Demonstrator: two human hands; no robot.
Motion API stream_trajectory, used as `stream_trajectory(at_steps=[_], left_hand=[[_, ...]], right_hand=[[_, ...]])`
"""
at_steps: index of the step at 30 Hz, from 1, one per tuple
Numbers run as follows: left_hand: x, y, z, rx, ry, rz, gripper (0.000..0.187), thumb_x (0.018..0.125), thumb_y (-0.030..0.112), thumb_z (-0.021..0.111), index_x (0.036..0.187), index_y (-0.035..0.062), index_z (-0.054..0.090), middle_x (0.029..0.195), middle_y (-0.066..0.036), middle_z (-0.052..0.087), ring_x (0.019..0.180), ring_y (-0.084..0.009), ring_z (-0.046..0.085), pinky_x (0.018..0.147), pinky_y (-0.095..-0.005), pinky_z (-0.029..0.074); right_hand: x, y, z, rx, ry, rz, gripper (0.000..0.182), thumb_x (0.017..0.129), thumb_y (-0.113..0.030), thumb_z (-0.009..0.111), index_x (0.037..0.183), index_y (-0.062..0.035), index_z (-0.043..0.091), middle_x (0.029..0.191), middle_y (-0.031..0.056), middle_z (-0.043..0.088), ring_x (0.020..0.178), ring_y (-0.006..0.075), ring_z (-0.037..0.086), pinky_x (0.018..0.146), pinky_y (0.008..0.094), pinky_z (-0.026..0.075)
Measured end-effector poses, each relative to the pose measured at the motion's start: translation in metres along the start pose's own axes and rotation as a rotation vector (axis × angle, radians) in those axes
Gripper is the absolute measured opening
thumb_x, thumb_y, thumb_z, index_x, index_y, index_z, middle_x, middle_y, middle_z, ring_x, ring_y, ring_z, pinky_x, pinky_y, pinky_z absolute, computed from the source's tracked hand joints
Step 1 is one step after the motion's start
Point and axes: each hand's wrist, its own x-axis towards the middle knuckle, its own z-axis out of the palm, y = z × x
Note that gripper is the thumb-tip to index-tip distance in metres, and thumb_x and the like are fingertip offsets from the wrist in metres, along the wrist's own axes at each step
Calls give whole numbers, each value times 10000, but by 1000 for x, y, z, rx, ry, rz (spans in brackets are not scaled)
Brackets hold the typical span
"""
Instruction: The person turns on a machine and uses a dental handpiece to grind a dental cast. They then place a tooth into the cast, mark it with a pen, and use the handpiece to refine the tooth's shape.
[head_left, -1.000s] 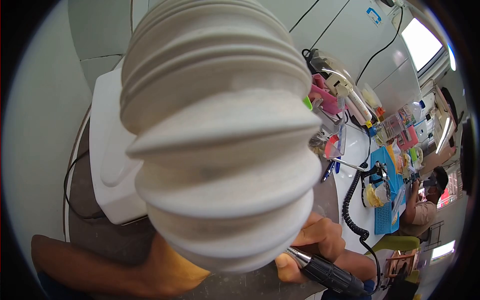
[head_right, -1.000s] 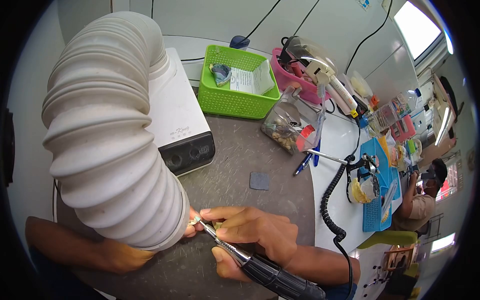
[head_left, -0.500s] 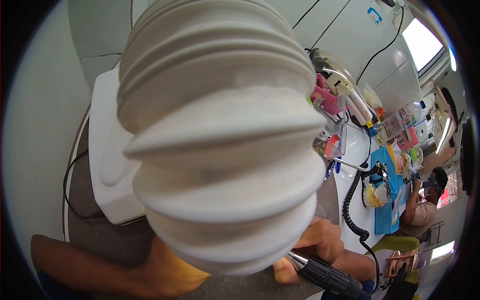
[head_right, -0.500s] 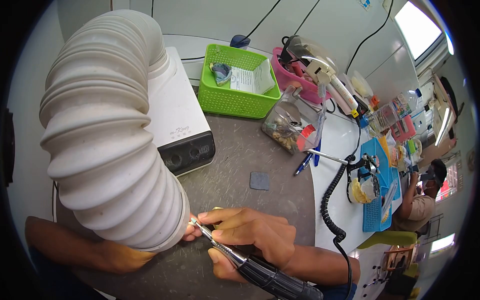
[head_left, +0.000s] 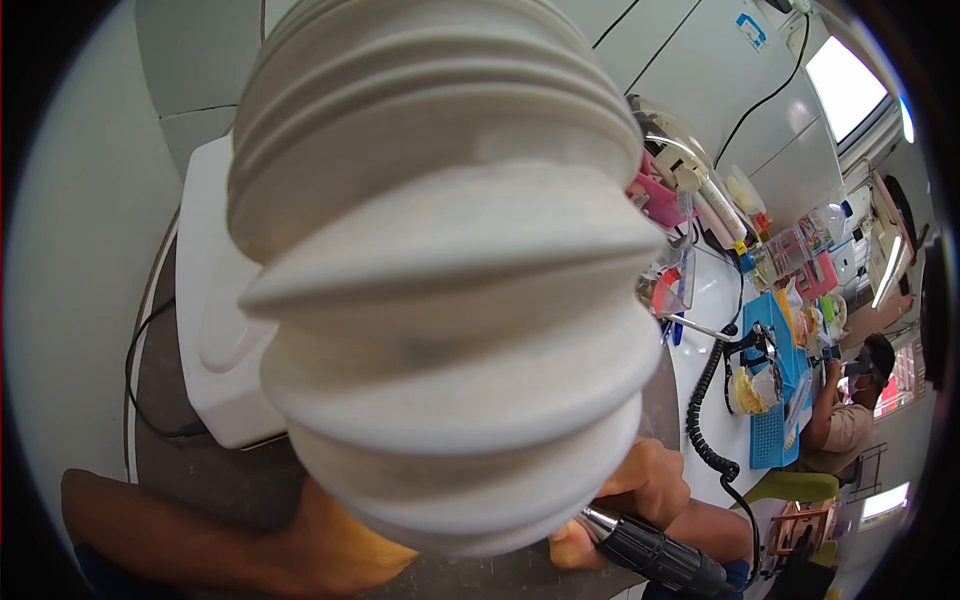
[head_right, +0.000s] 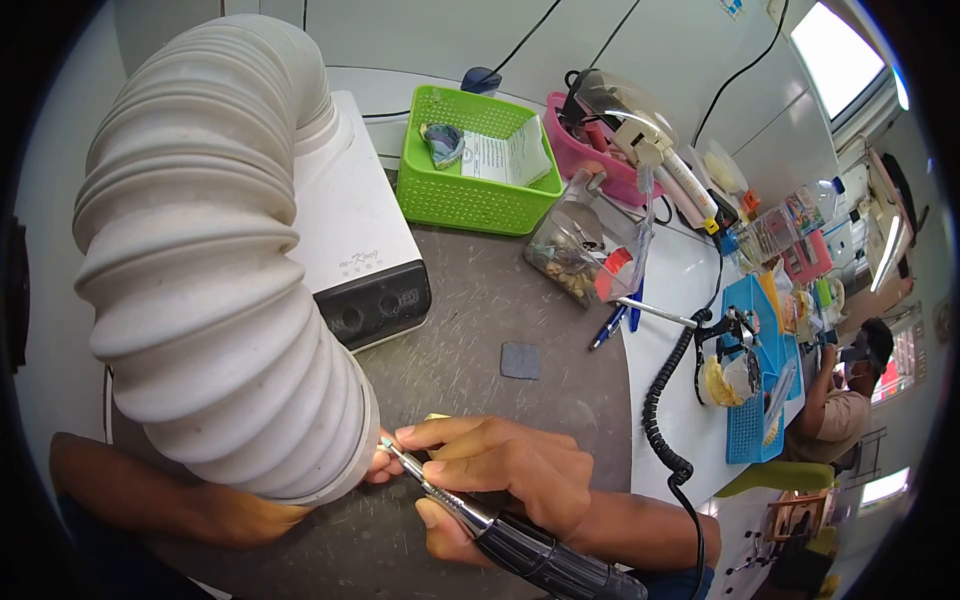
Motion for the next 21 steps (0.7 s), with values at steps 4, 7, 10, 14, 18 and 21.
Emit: stream_trajectory(at_steps=[4, 7, 10, 14, 18, 21], left_hand=[[1, 0, 0, -3, -2, 2, 334, 784, 179, 816, 1045, 14, 687, 1015, -124, 713, 945, -215, 676, 826, -330, 536], [1, 0, 0, -10, -3, 0, 332, 784, 178, 816, 1043, 14, 688, 1014, -123, 714, 944, -213, 677, 825, -328, 536], [1, 0, 1, -16, -4, 2, 329, 784, 176, 817, 1042, 15, 690, 1013, -121, 715, 943, -210, 677, 825, -327, 537], [1, 1, 1, -22, -7, 1, 326, 784, 175, 817, 1040, 16, 692, 1012, -119, 716, 942, -207, 678, 824, -324, 538], [3, 2, 1, -29, -6, 4, 324, 784, 173, 818, 1038, 17, 693, 1011, -116, 717, 940, -204, 679, 823, -322, 539], [1, 0, 1, -36, -6, 2, 321, 783, 172, 818, 1037, 18, 695, 1011, -114, 718, 939, -201, 679, 822, -320, 540]], right_hand=[[-1, 2, 1, 4, 19, -7, 291, 740, -31, 798, 932, 38, 590, 819, 206, 672, 876, 358, 715, 735, 411, 607], [2, 0, 1, 7, 41, -35, 291, 741, -32, 797, 933, 39, 591, 819, 208, 671, 874, 358, 715, 735, 412, 607], [0, 1, 0, 2, 22, -30, 289, 741, -34, 797, 932, 38, 591, 815, 206, 671, 870, 357, 716, 734, 413, 607], [1, -1, 0, -15, 7, -22, 291, 739, -34, 799, 929, 37, 591, 813, 202, 670, 870, 357, 716, 737, 417, 607], [2, 0, 1, -10, 48, -45, 293, 735, -33, 801, 928, 34, 591, 811, 199, 670, 877, 354, 716, 740, 418, 608], [3, -2, 3, -6, 65, -41, 289, 737, -32, 799, 927, 33, 591, 809, 197, 670, 878, 353, 716, 742, 419, 608]])
